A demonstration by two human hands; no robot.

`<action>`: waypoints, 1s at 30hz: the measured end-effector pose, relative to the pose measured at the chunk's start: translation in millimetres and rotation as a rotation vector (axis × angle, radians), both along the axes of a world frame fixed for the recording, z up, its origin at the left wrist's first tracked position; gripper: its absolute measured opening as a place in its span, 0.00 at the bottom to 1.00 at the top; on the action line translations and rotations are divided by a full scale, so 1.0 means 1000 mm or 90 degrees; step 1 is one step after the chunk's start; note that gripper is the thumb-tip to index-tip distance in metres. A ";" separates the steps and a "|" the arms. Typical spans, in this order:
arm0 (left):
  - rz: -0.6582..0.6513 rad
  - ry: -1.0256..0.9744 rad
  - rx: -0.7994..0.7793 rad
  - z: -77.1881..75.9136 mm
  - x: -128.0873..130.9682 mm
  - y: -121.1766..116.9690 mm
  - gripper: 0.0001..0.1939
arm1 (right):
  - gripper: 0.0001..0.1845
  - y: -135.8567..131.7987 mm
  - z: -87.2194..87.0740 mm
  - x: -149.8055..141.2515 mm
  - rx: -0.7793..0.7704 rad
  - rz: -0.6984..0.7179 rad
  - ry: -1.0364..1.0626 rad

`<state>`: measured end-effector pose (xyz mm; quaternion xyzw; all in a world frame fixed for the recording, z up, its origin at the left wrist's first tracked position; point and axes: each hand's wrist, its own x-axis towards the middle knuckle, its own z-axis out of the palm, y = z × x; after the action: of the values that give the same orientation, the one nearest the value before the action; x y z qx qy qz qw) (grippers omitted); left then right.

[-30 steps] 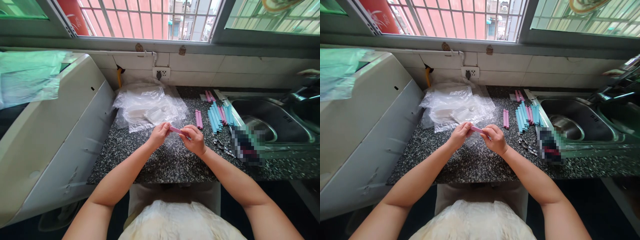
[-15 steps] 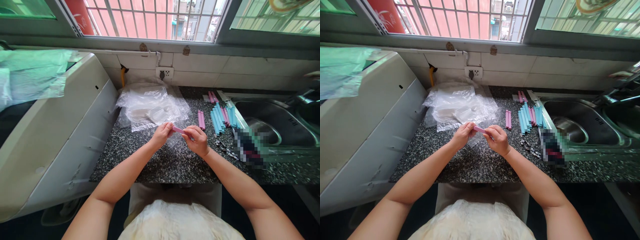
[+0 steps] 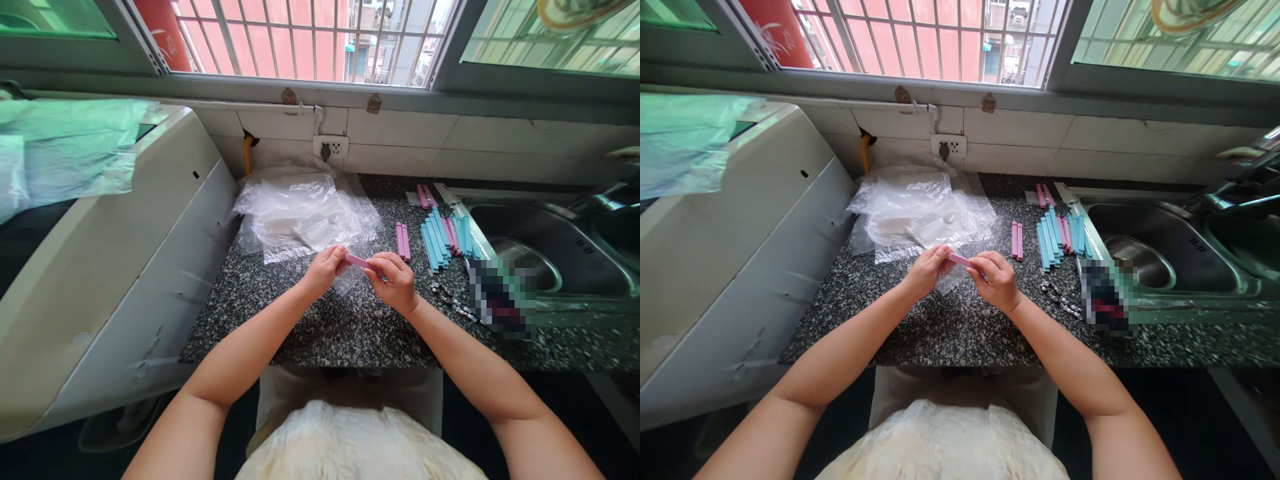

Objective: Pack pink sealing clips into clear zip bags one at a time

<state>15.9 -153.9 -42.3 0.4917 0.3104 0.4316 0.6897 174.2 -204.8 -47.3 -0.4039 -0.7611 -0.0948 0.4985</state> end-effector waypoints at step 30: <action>0.017 0.049 0.011 0.001 0.003 0.002 0.24 | 0.04 0.002 0.004 -0.002 0.016 -0.045 -0.016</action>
<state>18.4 -151.6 -41.1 0.5098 0.3392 0.4244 0.6671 172.7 -202.8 -43.1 -0.4234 -0.7511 -0.1270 0.4904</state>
